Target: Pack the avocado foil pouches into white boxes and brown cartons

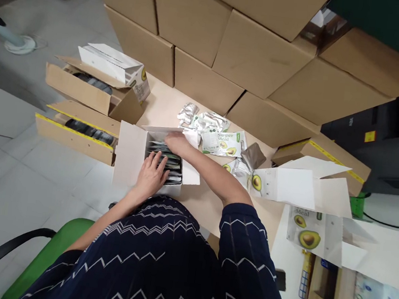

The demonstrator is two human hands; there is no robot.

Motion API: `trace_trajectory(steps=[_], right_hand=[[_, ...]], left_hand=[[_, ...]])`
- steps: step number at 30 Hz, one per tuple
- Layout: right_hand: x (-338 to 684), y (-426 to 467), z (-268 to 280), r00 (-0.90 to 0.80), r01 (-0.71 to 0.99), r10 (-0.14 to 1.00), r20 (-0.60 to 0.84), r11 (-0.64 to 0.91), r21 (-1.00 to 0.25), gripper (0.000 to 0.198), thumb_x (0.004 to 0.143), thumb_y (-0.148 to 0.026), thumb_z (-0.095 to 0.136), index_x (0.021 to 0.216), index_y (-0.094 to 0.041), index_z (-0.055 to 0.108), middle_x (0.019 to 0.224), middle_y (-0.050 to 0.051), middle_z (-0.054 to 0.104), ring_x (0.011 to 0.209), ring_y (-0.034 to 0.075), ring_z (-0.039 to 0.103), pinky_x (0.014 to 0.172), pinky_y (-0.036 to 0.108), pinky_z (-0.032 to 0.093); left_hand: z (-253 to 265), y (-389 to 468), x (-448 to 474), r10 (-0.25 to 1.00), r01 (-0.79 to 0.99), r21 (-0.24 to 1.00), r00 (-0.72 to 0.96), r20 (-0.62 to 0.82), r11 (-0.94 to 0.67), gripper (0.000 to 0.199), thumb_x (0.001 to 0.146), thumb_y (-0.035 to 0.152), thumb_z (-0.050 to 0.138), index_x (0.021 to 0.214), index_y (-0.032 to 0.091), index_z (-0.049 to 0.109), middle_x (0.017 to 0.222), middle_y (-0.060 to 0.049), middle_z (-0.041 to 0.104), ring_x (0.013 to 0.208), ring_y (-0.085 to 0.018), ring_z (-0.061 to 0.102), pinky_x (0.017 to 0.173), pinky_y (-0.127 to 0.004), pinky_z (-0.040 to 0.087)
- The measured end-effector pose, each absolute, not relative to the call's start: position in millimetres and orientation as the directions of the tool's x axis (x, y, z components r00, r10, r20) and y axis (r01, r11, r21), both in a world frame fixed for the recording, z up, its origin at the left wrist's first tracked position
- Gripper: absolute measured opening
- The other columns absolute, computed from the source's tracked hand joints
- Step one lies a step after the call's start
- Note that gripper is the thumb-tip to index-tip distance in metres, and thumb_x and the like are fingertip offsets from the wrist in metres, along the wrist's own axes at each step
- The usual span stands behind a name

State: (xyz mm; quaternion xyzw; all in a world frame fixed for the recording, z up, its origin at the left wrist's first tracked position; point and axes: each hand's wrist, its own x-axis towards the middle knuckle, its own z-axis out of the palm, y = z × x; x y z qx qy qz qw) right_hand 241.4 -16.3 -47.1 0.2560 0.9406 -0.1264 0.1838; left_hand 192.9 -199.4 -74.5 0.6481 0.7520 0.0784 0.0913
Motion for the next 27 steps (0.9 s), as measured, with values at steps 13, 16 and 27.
trace_trajectory(steps=[13, 16, 27], right_hand=[[249, -28, -47, -0.771, 0.592, 0.512, -0.380, 0.795, -0.130, 0.034, 0.093, -0.011, 0.044, 0.107, -0.005, 0.075, 0.109, 0.022, 0.073, 0.105, 0.028, 0.069, 0.089, 0.031, 0.052], [252, -31, -52, -0.755, 0.628, 0.551, -0.354, 0.764, -0.151, 0.034, 0.094, -0.011, 0.044, 0.107, -0.006, 0.074, 0.110, 0.020, 0.073, 0.107, 0.027, 0.068, 0.089, 0.029, 0.051], [263, -46, -62, -0.749, 0.652, 0.604, -0.273, 0.744, -0.144, 0.032, 0.093, -0.010, 0.046, 0.107, -0.011, 0.074, 0.110, 0.017, 0.072, 0.108, 0.028, 0.063, 0.083, 0.031, 0.049]], left_hand=[[-69, -223, 191, 0.996, 0.961, 0.263, -0.092, 0.007, 0.087, 0.047, 0.098, 0.035, 0.045, 0.137, 0.013, 0.058, 0.151, -0.019, 0.045, 0.145, -0.037, 0.035, 0.115, -0.052, 0.037], [-70, -226, 191, 0.996, 0.962, 0.261, -0.087, 0.017, 0.079, 0.046, 0.098, 0.034, 0.044, 0.136, 0.012, 0.059, 0.149, -0.020, 0.048, 0.143, -0.038, 0.037, 0.115, -0.052, 0.038], [-85, -226, 184, 0.993, 0.968, 0.249, -0.009, 0.114, -0.020, 0.043, 0.098, 0.033, 0.047, 0.132, 0.013, 0.063, 0.145, -0.019, 0.052, 0.139, -0.042, 0.040, 0.108, -0.055, 0.043]])
